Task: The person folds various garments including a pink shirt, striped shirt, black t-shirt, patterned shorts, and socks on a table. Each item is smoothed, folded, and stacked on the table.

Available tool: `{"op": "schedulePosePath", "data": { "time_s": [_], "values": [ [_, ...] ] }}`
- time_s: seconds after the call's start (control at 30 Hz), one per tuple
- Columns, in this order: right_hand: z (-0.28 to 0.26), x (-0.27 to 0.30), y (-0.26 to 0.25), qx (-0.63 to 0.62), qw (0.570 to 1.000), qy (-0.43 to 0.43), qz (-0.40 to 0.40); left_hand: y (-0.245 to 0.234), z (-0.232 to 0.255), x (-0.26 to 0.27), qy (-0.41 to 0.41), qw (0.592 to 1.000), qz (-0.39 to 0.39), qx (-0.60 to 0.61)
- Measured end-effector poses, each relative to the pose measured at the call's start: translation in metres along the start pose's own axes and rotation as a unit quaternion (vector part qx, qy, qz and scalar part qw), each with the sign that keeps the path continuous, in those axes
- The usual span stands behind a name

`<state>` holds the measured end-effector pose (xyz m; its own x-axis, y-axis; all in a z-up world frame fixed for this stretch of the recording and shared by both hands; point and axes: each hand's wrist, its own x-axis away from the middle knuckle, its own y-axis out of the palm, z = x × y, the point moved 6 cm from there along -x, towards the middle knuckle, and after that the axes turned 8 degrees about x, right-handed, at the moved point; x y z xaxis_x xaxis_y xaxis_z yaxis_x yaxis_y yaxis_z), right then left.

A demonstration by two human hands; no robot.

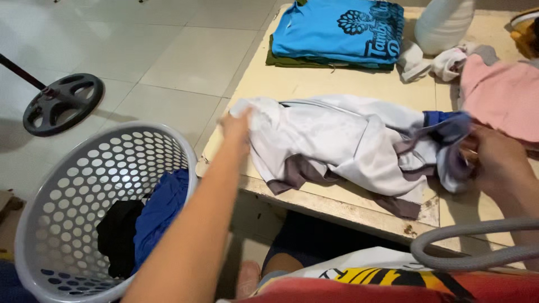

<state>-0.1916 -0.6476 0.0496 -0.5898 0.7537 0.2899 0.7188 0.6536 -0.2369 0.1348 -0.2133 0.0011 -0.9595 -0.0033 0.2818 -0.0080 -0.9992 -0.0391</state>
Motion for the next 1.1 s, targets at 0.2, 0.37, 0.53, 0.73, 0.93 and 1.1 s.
{"op": "schedulePosePath", "data": {
  "time_s": [0.2,0.37,0.53,0.73,0.93,1.1],
  "values": [
    [0.006,-0.006,0.010,0.293,0.950,-0.109,0.020,0.019,-0.026,0.038,-0.021,0.979,-0.065,-0.192],
    [-0.010,-0.037,-0.014,0.053,0.953,-0.273,0.122,-0.034,0.021,0.027,-0.126,0.937,-0.122,0.301],
    [-0.086,0.069,0.071,0.355,0.749,-0.525,0.195,-0.043,0.003,0.051,-0.197,0.910,-0.188,0.313],
    [-0.089,0.174,0.229,0.277,0.754,-0.514,-0.301,0.005,0.010,0.074,-0.166,0.811,-0.371,0.420],
    [-0.085,0.149,0.238,0.076,0.902,-0.197,-0.376,-0.041,0.057,0.118,-0.076,0.913,-0.152,0.372],
    [-0.094,0.140,0.227,0.021,0.929,-0.016,-0.368,0.001,0.040,0.182,-0.092,0.977,-0.190,0.034]
  ]
}}
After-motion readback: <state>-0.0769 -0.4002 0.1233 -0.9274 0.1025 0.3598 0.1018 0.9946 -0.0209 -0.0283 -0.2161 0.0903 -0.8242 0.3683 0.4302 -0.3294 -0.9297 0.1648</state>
